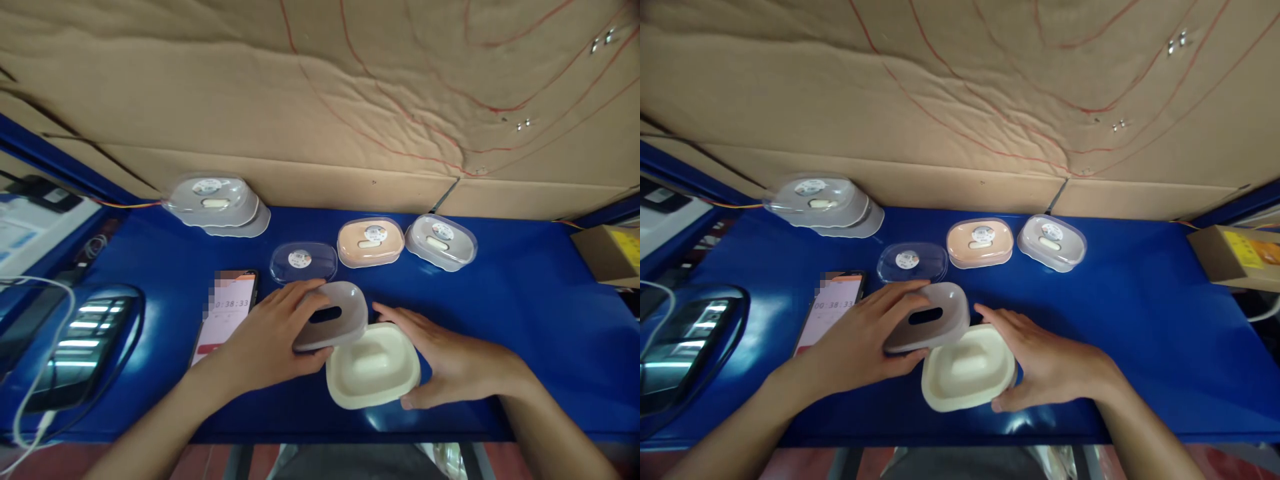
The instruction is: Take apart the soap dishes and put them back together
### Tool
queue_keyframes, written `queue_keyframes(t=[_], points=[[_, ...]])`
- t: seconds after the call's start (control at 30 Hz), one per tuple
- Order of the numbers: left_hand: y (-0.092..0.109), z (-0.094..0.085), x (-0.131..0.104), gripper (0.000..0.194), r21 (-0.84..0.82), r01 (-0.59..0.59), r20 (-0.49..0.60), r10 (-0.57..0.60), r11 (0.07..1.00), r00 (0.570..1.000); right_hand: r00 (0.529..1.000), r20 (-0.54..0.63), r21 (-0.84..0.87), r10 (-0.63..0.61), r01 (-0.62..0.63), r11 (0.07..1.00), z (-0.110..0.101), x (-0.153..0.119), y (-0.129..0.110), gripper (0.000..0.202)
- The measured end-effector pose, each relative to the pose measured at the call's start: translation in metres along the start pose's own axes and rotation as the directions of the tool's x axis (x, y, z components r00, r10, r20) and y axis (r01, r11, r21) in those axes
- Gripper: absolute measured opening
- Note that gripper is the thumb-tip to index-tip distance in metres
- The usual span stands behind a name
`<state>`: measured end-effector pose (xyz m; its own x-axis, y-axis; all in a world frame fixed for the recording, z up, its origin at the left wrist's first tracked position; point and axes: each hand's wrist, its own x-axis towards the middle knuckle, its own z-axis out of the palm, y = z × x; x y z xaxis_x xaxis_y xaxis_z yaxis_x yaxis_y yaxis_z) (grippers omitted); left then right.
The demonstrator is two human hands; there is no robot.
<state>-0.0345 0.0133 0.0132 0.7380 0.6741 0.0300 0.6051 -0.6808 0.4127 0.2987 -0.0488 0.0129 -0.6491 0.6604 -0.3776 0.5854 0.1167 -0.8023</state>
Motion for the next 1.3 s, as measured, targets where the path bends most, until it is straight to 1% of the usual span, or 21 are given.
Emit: queue_keyframes(t=[0.07, 0.13, 0.23, 0.3, 0.4, 0.57, 0.63, 0.77, 0.87, 1.0, 1.03, 1.1, 1.13, 1.17, 1.2, 1.27, 1.3], points=[[-0.001, 0.005, 0.001, 0.056, 0.097, -0.02, 0.02, 0.018, 0.995, 1.0, 0.998, -0.005, -0.087, 0.065, -0.065, 0.994, 0.0, -0.006, 0.0, 0.131], [-0.003, 0.009, 0.003, 0.06, 0.178, -0.054, 0.011, 0.053, 0.983, 0.999, 0.995, -0.05, -0.129, 0.085, -0.091, 0.988, 0.0, -0.007, -0.001, 0.13], [-0.009, 0.014, 0.005, 0.067, 0.277, -0.095, -0.043, 0.111, 0.956, 0.993, 0.989, -0.129, -0.148, 0.078, -0.097, 0.984, 0.004, -0.002, -0.002, 0.126], [-0.013, 0.016, 0.006, 0.068, 0.313, -0.103, -0.074, 0.132, 0.944, 0.988, 0.984, -0.176, -0.157, 0.04, -0.068, 0.985, 0.008, 0.005, -0.001, 0.124], [-0.016, 0.018, 0.007, 0.063, 0.315, -0.091, -0.083, 0.123, 0.945, 0.989, 0.972, -0.232, -0.18, -0.036, -0.007, 0.984, 0.015, 0.014, 0.0, 0.121], [-0.011, 0.015, 0.007, 0.052, 0.266, 0.012, -0.113, 0.019, 0.964, 0.993, 0.969, -0.233, -0.208, -0.076, 0.026, 0.978, 0.017, 0.015, 0.002, 0.116], [-0.009, 0.013, 0.006, 0.05, 0.274, 0.049, -0.133, -0.013, 0.96, 0.991, 0.968, -0.228, -0.219, -0.102, 0.051, 0.974, 0.015, 0.014, 0.001, 0.109], [-0.008, 0.015, 0.005, 0.046, 0.31, 0.09, -0.177, -0.035, 0.946, 0.984, 0.963, -0.212, -0.267, -0.164, 0.104, 0.958, 0.016, 0.015, -0.003, 0.088], [-0.008, 0.019, 0.005, 0.049, 0.323, 0.09, -0.179, -0.033, 0.942, 0.983, 0.961, -0.214, -0.303, -0.176, 0.106, 0.947, 0.021, 0.02, -0.007, 0.074], [-0.005, 0.021, 0.005, 0.052, 0.279, 0.071, -0.183, -0.02, 0.958, 0.983, 0.953, -0.24, -0.288, -0.184, 0.112, 0.951, 0.027, 0.028, -0.009, 0.061], [-0.003, 0.022, 0.005, 0.054, 0.262, 0.057, -0.18, -0.009, 0.963, 0.984, 0.951, -0.248, -0.283, -0.186, 0.113, 0.952, 0.027, 0.029, -0.008, 0.061], [0.0, 0.024, 0.004, 0.063, 0.232, 0.008, -0.162, 0.03, 0.973, 0.986, 0.944, -0.27, -0.276, -0.187, 0.11, 0.955, 0.024, 0.032, -0.003, 0.068], [0.002, 0.026, 0.004, 0.067, 0.224, -0.021, -0.146, 0.055, 0.974, 0.988, 0.933, -0.303, -0.281, -0.192, 0.105, 0.954, 0.022, 0.033, 0.0, 0.072], [0.003, 0.027, 0.003, 0.069, 0.219, -0.049, -0.13, 0.079, 0.974, 0.988, 0.912, -0.356, -0.301, -0.202, 0.093, 0.949, 0.018, 0.036, 0.004, 0.074], [0.003, 0.029, 0.003, 0.068, 0.218, -0.067, -0.118, 0.095, 0.974, 0.989, 0.878, -0.427, -0.335, -0.214, 0.066, 0.94, 0.015, 0.039, 0.008, 0.073], [0.004, 0.031, 0.003, 0.064, 0.213, -0.082, -0.105, 0.106, 0.974, 0.989, 0.784, -0.572, -0.422, -0.241, -0.028, 0.906, 0.007, 0.046, 0.017, 0.07], [0.004, 0.031, 0.003, 0.062, 0.207, -0.085, -0.106, 0.109, 0.975, 0.988, 0.741, -0.623, -0.459, -0.252, -0.085, 0.885, 0.004, 0.051, 0.021, 0.07]])
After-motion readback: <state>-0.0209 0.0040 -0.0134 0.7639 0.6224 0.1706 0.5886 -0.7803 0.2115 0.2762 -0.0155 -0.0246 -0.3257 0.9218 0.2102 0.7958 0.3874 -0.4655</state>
